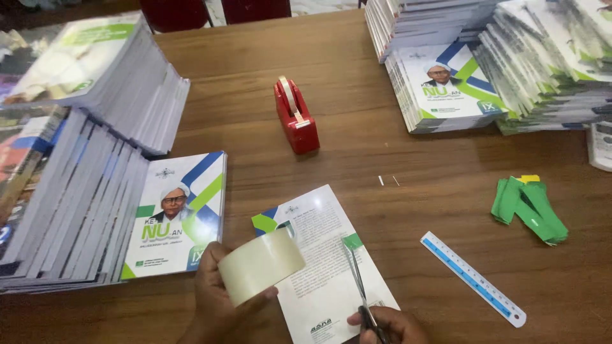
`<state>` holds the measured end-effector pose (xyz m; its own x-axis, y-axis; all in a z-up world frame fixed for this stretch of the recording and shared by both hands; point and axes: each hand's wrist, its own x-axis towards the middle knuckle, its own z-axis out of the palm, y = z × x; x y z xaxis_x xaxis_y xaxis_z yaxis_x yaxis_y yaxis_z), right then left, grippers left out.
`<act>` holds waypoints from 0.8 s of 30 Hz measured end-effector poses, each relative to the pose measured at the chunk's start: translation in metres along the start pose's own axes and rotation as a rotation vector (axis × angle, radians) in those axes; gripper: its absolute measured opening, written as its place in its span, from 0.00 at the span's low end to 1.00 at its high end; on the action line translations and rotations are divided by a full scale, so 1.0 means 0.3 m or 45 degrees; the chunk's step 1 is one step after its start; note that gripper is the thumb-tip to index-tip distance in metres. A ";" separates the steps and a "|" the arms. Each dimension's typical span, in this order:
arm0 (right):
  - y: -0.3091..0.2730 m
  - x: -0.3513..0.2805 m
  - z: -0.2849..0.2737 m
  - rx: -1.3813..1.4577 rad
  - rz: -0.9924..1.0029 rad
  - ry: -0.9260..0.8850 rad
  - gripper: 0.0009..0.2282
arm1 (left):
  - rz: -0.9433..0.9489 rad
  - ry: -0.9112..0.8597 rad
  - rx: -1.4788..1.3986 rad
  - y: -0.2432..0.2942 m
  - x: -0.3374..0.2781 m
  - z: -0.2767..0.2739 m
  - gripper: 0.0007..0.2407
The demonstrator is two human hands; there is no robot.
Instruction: Measure, cut, and tape green identification strips onto the covers of stacked books.
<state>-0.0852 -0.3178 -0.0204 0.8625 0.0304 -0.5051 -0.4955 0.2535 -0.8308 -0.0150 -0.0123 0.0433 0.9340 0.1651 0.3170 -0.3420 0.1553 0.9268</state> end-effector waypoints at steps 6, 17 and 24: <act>-0.217 -0.015 -0.038 -0.471 -0.100 0.128 0.27 | 0.079 -0.144 0.187 -0.059 0.041 0.023 0.30; -0.611 0.410 -0.076 -1.288 -0.427 0.474 0.26 | -0.501 -0.402 0.768 -0.140 0.444 0.343 0.29; -0.564 0.590 -0.193 -1.461 -0.358 0.713 0.24 | -0.396 -0.597 1.399 -0.133 0.620 0.529 0.25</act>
<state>0.1454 -0.4113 0.0173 0.9285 -0.3627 -0.0794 -0.3509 -0.7872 -0.5072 0.1888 -0.1423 0.0973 0.9844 -0.1328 -0.1152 -0.0416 -0.8127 0.5812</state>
